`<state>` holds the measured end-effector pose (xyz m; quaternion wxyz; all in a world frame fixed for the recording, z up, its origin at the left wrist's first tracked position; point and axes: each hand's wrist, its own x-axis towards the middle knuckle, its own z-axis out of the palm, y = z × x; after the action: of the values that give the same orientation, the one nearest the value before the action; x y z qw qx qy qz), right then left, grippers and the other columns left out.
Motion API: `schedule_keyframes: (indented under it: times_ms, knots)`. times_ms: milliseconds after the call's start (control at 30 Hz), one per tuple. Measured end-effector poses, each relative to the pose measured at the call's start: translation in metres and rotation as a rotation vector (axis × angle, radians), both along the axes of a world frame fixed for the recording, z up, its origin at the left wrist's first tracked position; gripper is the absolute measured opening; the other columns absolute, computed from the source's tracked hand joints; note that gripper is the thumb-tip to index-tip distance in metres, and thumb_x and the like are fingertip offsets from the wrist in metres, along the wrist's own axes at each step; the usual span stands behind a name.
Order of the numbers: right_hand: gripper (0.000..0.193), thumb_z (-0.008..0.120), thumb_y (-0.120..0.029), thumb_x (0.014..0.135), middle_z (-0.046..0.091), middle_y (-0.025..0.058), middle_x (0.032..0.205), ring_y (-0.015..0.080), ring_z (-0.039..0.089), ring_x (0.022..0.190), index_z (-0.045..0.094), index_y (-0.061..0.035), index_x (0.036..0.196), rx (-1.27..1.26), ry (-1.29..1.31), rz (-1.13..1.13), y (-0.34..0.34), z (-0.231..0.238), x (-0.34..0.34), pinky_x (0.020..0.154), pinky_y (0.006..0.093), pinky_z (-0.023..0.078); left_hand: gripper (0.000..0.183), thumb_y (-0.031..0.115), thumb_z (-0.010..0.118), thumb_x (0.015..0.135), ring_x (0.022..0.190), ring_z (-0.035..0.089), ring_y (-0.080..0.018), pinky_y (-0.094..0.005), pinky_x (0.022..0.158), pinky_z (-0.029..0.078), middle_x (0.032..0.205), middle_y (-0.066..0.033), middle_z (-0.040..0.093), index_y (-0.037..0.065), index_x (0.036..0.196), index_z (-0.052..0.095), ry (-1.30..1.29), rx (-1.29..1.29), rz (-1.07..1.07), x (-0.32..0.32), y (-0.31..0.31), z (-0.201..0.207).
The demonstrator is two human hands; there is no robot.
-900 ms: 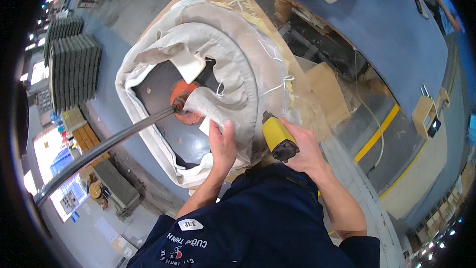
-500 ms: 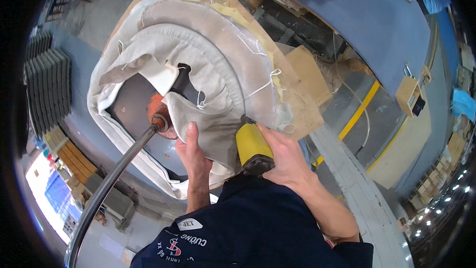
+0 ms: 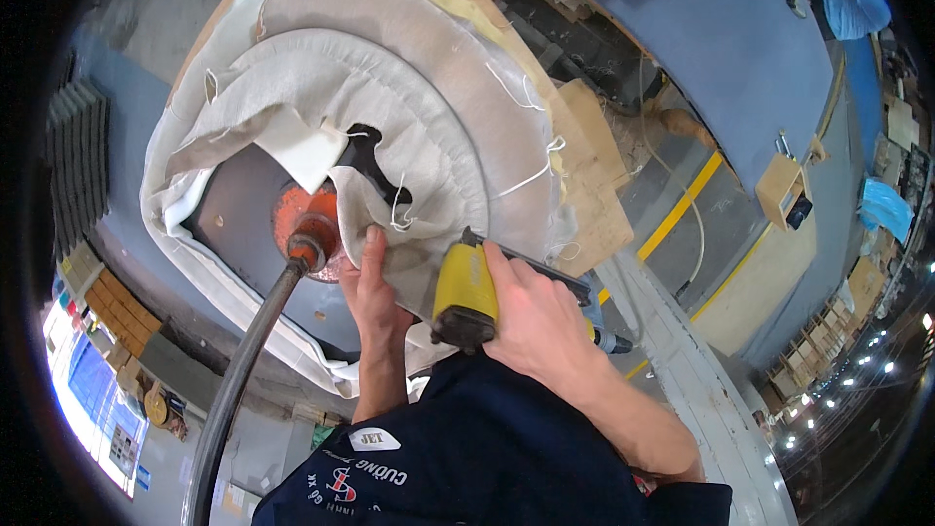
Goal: The person staples fabric onto a cushion frame using a pneumatic staple gun, then uses a screwdriver to adjust the fabric tension. The person handles the cushion and fabric repeatedly to align and secure it.
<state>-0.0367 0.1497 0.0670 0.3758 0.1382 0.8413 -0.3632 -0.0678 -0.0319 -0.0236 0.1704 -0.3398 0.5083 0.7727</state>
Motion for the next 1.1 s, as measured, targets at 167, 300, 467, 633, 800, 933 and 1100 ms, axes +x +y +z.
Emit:
schedule_keyframes:
  times_ms: [167, 300, 467, 633, 800, 933, 1100]
  knots:
    - [0.087, 0.084, -0.021, 0.068, 0.065, 0.0274, 0.121, 0.0433, 0.065, 0.110, 0.047, 0.0038, 0.143, -0.153, 0.134, -0.072, 0.009, -0.004, 0.017, 0.095, 0.0428, 0.053, 0.033, 0.018, 0.059, 0.103, 0.101, 0.068, -0.0193, -0.0339, 0.085, 0.057, 0.119, -0.0116, 0.068, -0.003, 0.129, 0.057, 0.057, 0.018, -0.045, -0.015, -0.007, 0.002]
    - [0.089, 0.084, -0.019, 0.066, 0.065, 0.0270, 0.119, 0.0441, 0.065, 0.109, 0.046, 0.0039, 0.144, -0.100, 0.057, -0.101, 0.000, 0.000, 0.005, 0.094, 0.0436, 0.053, 0.032, 0.018, 0.058, 0.104, 0.101, 0.068, -0.0193, -0.0337, 0.086, 0.057, 0.118, -0.0113, 0.068, -0.003, 0.129, 0.057, 0.047, 0.053, -0.049, -0.016, -0.002, -0.006]
    - [0.090, 0.082, -0.013, 0.063, 0.065, 0.0284, 0.118, 0.0471, 0.063, 0.108, 0.044, 0.0051, 0.143, -0.014, -0.097, -0.011, -0.004, 0.007, -0.013, 0.093, 0.0474, 0.053, 0.026, 0.016, 0.058, 0.104, 0.092, 0.067, -0.0144, -0.0295, 0.079, 0.056, 0.108, -0.0074, 0.069, -0.003, 0.121, 0.061, -0.011, 0.075, -0.043, -0.027, 0.005, -0.002]
    - [0.089, 0.080, -0.010, 0.063, 0.063, 0.0295, 0.123, 0.0481, 0.061, 0.111, 0.044, 0.0051, 0.143, -0.061, -0.071, -0.101, -0.007, 0.004, 0.001, 0.094, 0.0474, 0.053, 0.027, 0.018, 0.060, 0.103, 0.090, 0.070, -0.0172, -0.0321, 0.079, 0.058, 0.108, -0.0084, 0.071, -0.003, 0.120, 0.062, -0.054, 0.050, -0.067, -0.031, 0.008, -0.003]
    - [0.086, 0.077, -0.010, 0.064, 0.063, 0.0305, 0.122, 0.0477, 0.061, 0.111, 0.044, 0.0058, 0.142, -0.073, -0.086, -0.105, -0.006, 0.011, 0.005, 0.094, 0.0466, 0.053, 0.026, 0.018, 0.061, 0.102, 0.088, 0.070, -0.0164, -0.0314, 0.077, 0.058, 0.105, -0.0079, 0.072, -0.004, 0.116, 0.065, -0.038, 0.072, -0.091, -0.037, 0.010, -0.010]
    - [0.083, 0.075, -0.010, 0.065, 0.064, 0.0316, 0.119, 0.0480, 0.061, 0.109, 0.046, 0.0066, 0.141, -0.076, -0.107, -0.105, -0.007, 0.006, -0.004, 0.094, 0.0467, 0.053, 0.020, 0.015, 0.063, 0.102, 0.086, 0.064, -0.0092, -0.0260, 0.075, 0.052, 0.102, -0.0046, 0.071, -0.003, 0.110, 0.069, -0.012, 0.018, -0.108, -0.048, 0.018, -0.015]
    - [0.083, 0.076, -0.009, 0.065, 0.065, 0.0317, 0.114, 0.0488, 0.061, 0.107, 0.046, 0.0060, 0.140, -0.087, -0.035, -0.160, -0.006, 0.002, 0.001, 0.092, 0.0478, 0.053, 0.020, 0.013, 0.064, 0.101, 0.085, 0.059, -0.0058, -0.0226, 0.074, 0.047, 0.096, -0.0004, 0.070, -0.004, 0.104, 0.071, 0.075, -0.067, -0.224, -0.063, 0.024, -0.025]
